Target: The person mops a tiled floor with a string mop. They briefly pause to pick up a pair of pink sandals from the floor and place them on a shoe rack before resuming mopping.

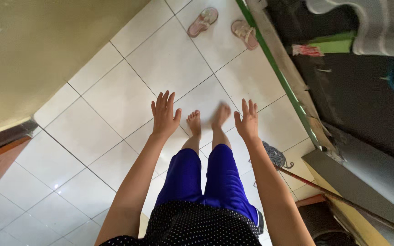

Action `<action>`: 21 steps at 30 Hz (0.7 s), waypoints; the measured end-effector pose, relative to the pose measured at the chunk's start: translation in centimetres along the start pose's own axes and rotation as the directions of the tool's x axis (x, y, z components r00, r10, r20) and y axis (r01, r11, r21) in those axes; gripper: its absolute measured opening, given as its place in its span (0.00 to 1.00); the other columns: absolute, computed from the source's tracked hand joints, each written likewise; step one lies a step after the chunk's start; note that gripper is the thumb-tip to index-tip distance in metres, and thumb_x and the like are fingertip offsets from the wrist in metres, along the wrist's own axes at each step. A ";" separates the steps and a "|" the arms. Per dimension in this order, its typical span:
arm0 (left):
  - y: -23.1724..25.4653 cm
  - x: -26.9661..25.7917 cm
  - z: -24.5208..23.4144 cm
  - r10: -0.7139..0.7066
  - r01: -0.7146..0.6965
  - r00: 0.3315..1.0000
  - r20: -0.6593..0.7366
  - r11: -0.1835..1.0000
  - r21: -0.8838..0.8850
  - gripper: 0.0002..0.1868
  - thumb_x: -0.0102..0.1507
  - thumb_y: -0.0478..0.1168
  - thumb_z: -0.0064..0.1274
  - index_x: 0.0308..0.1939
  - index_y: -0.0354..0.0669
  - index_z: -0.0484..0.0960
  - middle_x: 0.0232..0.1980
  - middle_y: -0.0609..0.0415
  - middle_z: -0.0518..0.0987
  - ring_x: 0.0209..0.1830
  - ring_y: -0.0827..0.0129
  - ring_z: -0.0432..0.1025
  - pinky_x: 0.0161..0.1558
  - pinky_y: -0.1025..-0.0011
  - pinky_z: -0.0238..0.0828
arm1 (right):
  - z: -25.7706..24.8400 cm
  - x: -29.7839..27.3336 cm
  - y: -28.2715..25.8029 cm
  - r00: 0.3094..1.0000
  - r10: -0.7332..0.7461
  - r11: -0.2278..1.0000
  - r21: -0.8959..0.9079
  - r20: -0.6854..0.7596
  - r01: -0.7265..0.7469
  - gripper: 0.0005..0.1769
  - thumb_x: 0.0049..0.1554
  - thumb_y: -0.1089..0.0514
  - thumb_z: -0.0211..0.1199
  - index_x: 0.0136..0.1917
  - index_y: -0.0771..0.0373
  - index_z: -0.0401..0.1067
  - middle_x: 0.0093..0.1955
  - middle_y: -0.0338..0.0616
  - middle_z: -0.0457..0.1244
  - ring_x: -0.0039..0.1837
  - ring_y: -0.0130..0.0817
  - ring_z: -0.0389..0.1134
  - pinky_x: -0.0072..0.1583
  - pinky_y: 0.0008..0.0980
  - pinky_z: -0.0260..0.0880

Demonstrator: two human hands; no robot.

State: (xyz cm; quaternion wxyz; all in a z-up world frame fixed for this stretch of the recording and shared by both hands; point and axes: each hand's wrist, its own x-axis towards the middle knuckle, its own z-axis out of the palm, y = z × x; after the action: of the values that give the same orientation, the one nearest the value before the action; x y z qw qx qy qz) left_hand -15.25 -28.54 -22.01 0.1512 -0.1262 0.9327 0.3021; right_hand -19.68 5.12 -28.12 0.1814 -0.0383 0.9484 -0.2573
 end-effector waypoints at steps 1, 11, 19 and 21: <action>-0.9 0.8 0.6 -0.016 0.016 1.000 0.003 1.000 -0.002 0.32 0.67 0.43 0.51 0.74 0.43 0.61 0.79 0.42 0.58 0.81 0.44 0.46 0.75 0.35 0.34 | 1.0 1.1 0.4 1.000 0.013 1.000 0.005 0.012 -0.014 0.34 0.60 0.55 0.63 0.77 0.63 0.60 0.78 0.70 0.51 0.78 0.76 0.47 0.75 0.61 0.52; -10.2 11.3 9.4 -0.123 0.123 0.992 0.037 0.992 0.002 0.27 0.66 0.42 0.52 0.68 0.45 0.67 0.78 0.40 0.59 0.80 0.42 0.46 0.73 0.34 0.37 | 13.4 13.7 9.5 0.987 0.126 0.992 -0.004 0.103 -0.126 0.29 0.62 0.52 0.63 0.74 0.61 0.65 0.76 0.68 0.55 0.78 0.72 0.48 0.75 0.59 0.52; -16.7 21.9 18.9 -0.167 0.168 0.984 0.060 0.986 -0.009 0.26 0.67 0.42 0.53 0.69 0.45 0.68 0.77 0.41 0.59 0.80 0.44 0.46 0.73 0.35 0.37 | 20.2 27.6 16.8 0.957 0.190 0.981 0.008 0.218 -0.196 0.26 0.63 0.51 0.61 0.72 0.58 0.67 0.71 0.55 0.62 0.76 0.61 0.55 0.73 0.56 0.51; -18.1 24.0 21.6 -0.179 0.180 0.983 0.052 0.984 -0.019 0.27 0.67 0.42 0.53 0.69 0.46 0.68 0.77 0.43 0.60 0.80 0.45 0.47 0.74 0.36 0.38 | 21.7 31.0 18.3 0.922 0.311 0.941 0.058 0.232 -0.332 0.27 0.61 0.51 0.60 0.73 0.55 0.67 0.72 0.54 0.61 0.74 0.52 0.61 0.74 0.46 0.59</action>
State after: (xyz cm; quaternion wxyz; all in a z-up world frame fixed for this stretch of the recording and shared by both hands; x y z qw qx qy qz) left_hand -27.00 -33.24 -56.77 0.1997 -0.2037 0.9099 0.3011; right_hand -40.29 5.52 -64.76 0.3265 0.0986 0.9024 -0.2633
